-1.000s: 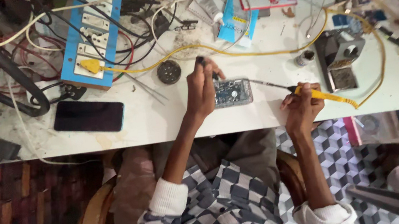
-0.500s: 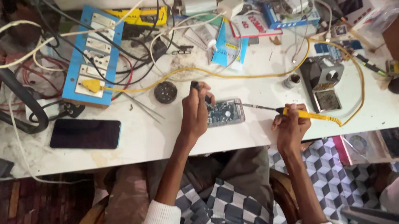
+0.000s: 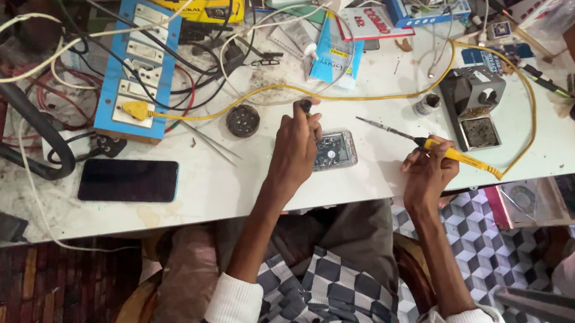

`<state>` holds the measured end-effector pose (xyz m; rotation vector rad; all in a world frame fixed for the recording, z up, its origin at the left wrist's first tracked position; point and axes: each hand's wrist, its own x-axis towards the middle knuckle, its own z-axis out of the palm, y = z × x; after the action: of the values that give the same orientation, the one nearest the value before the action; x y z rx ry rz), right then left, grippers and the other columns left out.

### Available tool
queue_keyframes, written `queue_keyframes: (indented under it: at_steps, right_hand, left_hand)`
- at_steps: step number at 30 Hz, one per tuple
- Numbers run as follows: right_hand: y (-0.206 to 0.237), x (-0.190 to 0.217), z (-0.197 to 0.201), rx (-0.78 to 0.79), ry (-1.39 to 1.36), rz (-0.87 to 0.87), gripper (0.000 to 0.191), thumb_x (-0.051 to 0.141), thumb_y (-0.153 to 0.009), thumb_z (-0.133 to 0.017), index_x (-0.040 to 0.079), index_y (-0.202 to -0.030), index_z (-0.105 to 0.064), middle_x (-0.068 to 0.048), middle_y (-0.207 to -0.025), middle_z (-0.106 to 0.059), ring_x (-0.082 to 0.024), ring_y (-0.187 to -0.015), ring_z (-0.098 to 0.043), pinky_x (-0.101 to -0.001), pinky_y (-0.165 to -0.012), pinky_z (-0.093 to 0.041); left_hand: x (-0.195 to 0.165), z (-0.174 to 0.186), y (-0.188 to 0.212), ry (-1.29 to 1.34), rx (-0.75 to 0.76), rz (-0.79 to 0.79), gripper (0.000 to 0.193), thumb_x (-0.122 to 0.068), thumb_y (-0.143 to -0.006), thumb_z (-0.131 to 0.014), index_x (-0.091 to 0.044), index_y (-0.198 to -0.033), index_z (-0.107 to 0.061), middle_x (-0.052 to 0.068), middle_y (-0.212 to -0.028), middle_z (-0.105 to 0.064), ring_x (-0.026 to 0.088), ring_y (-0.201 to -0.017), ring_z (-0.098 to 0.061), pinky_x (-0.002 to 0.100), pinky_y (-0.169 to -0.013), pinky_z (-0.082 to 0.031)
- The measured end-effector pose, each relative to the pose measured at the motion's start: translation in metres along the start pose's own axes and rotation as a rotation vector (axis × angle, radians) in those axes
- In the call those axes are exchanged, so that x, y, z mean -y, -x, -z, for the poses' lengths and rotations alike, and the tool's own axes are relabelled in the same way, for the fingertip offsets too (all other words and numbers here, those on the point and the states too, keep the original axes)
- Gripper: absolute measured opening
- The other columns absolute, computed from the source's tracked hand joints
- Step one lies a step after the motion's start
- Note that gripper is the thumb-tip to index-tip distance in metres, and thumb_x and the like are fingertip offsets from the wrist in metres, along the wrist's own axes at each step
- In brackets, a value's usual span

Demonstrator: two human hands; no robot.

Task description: The person sits at a cluttered repair workbench holding a disassembled smartphone with its internal board exposed, steadying it with one hand while using a yellow soldering iron to solder points on the board. They reposition the iron and the phone repeatedly, continuing to work on the board throughout the clip.

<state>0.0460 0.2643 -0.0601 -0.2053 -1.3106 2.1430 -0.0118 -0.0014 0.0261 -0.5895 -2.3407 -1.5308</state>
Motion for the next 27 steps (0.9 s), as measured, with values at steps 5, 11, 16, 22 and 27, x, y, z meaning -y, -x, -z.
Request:
queue_keyframes:
  at_steps: [5,11,16,22,27]
  right_hand:
    - [-0.004,0.001,-0.005,-0.032,-0.075,-0.027,0.045,0.043,-0.108,-0.061,0.002,-0.122,-0.053,-0.008,-0.091,-0.055,-0.017,-0.068,-0.058,-0.0316,-0.057,-0.049]
    - [-0.006,0.003,-0.006,-0.036,-0.112,-0.035,0.052,0.055,-0.105,-0.055,0.003,-0.111,-0.051,-0.007,-0.081,-0.051,-0.021,-0.059,-0.059,-0.0339,-0.05,-0.049]
    - [-0.006,0.003,-0.007,-0.091,-0.07,-0.029,0.047,0.049,-0.107,-0.06,0.004,-0.108,-0.049,-0.006,-0.085,-0.052,-0.02,-0.059,-0.058,-0.0339,-0.05,-0.046]
    - [-0.005,0.003,-0.007,-0.211,-0.03,-0.072,0.031,0.034,-0.107,-0.066,0.008,-0.105,-0.05,-0.004,-0.079,-0.051,-0.018,-0.054,-0.057,-0.0307,-0.045,-0.042]
    - [-0.004,0.004,-0.008,-0.252,0.019,-0.035,0.028,0.032,-0.107,-0.064,0.01,-0.103,-0.047,-0.002,-0.079,-0.051,-0.017,-0.054,-0.059,-0.0296,-0.046,-0.046]
  left_hand:
    - [-0.001,0.008,-0.006,0.047,0.056,-0.065,0.052,-0.008,-0.106,-0.047,0.003,-0.154,-0.029,0.011,-0.073,-0.059,0.032,-0.072,-0.061,0.044,-0.075,-0.048]
    - [0.011,0.003,0.001,0.159,0.064,0.007,0.065,-0.011,-0.107,-0.041,0.003,-0.16,-0.007,0.009,-0.074,-0.059,0.026,-0.069,-0.062,0.038,-0.071,-0.053]
    - [0.018,-0.004,0.002,0.155,0.051,0.04,0.059,-0.013,-0.109,-0.038,0.0,-0.161,-0.013,0.007,-0.073,-0.058,0.022,-0.07,-0.063,0.037,-0.072,-0.052]
    - [0.019,-0.004,0.001,0.146,0.066,-0.039,0.059,-0.012,-0.108,-0.037,0.0,-0.16,-0.011,0.007,-0.074,-0.054,0.023,-0.068,-0.058,0.037,-0.072,-0.051]
    - [0.022,-0.006,0.002,0.155,0.076,0.021,0.059,-0.009,-0.105,-0.04,-0.003,-0.159,-0.015,0.008,-0.073,-0.056,0.024,-0.068,-0.061,0.038,-0.07,-0.052]
